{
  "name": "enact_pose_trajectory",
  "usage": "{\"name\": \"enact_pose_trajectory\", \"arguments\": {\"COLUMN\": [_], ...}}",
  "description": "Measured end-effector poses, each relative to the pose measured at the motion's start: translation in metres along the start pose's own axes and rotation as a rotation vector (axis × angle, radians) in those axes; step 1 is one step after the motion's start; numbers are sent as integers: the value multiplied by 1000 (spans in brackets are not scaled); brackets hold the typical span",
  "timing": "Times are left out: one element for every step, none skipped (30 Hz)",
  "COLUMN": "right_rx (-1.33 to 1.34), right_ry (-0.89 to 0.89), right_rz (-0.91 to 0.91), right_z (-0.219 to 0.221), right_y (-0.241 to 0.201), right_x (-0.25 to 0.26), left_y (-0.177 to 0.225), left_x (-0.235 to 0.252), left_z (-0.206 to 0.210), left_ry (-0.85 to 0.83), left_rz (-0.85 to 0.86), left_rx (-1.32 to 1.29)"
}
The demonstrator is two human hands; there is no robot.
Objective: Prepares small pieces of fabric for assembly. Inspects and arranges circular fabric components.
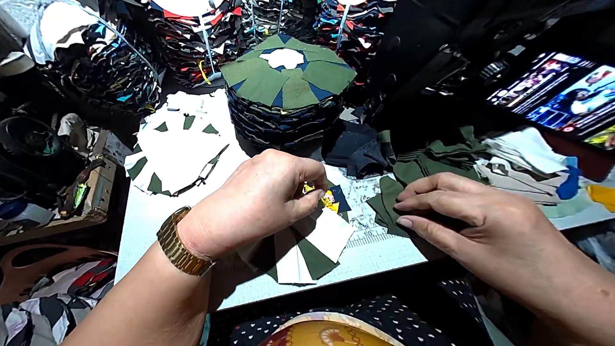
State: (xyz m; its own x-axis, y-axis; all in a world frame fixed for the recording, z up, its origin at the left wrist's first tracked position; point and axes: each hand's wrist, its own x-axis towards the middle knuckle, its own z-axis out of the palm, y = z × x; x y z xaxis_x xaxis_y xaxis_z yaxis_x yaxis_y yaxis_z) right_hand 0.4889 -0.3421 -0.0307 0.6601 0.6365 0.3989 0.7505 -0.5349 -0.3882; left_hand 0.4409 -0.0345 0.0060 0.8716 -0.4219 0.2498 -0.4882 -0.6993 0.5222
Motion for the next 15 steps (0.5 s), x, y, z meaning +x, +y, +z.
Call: {"name": "enact_pose_trajectory", "arguments": {"right_rx": [-3, -11, -22, -31, -37, -41, -41, -38, -33, -30, -36, -47, -57, -65, -69], "right_ry": [1, 3, 8, 12, 12, 11, 8, -1, -14, -32, -51, -64, -64, -56, -40], "right_rz": [2, 1, -5, -12, -19, -25, -32, -36, -38, -35, -29, -26, -30, -37, -43], "right_z": [0, 0, 1, 2, 2, 3, 3, 3, 2, 0, -2, -4, -4, -4, -3], "right_y": [1, 1, 0, 0, 0, 0, 1, 1, 2, 2, 2, 1, 1, 0, 0], "right_x": [0, 0, 0, 1, 1, 2, 2, 2, 2, 1, 0, -1, -2, -3, -3], "left_y": [0, 0, 1, 1, 0, 0, 0, -1, -1, -2, -2, -2, -1, -1, 0], "left_x": [0, 0, 1, 1, 1, 1, 1, 2, 2, 2, 2, 2, 3, 3, 3], "left_z": [0, 0, 1, 1, 2, 2, 3, 3, 2, 2, 1, 2, 2, 2, 3], "left_ry": [-1, -2, -1, 4, 11, 17, 23, 32, 41, 51, 63, 76, 83, 84, 85], "left_rz": [5, 9, 17, 25, 31, 33, 31, 29, 25, 18, 13, 11, 8, 8, 12], "left_rx": [-7, -12, -19, -27, -36, -45, -55, -59, -57, -47, -44, -52, -65, -71, -75]}}
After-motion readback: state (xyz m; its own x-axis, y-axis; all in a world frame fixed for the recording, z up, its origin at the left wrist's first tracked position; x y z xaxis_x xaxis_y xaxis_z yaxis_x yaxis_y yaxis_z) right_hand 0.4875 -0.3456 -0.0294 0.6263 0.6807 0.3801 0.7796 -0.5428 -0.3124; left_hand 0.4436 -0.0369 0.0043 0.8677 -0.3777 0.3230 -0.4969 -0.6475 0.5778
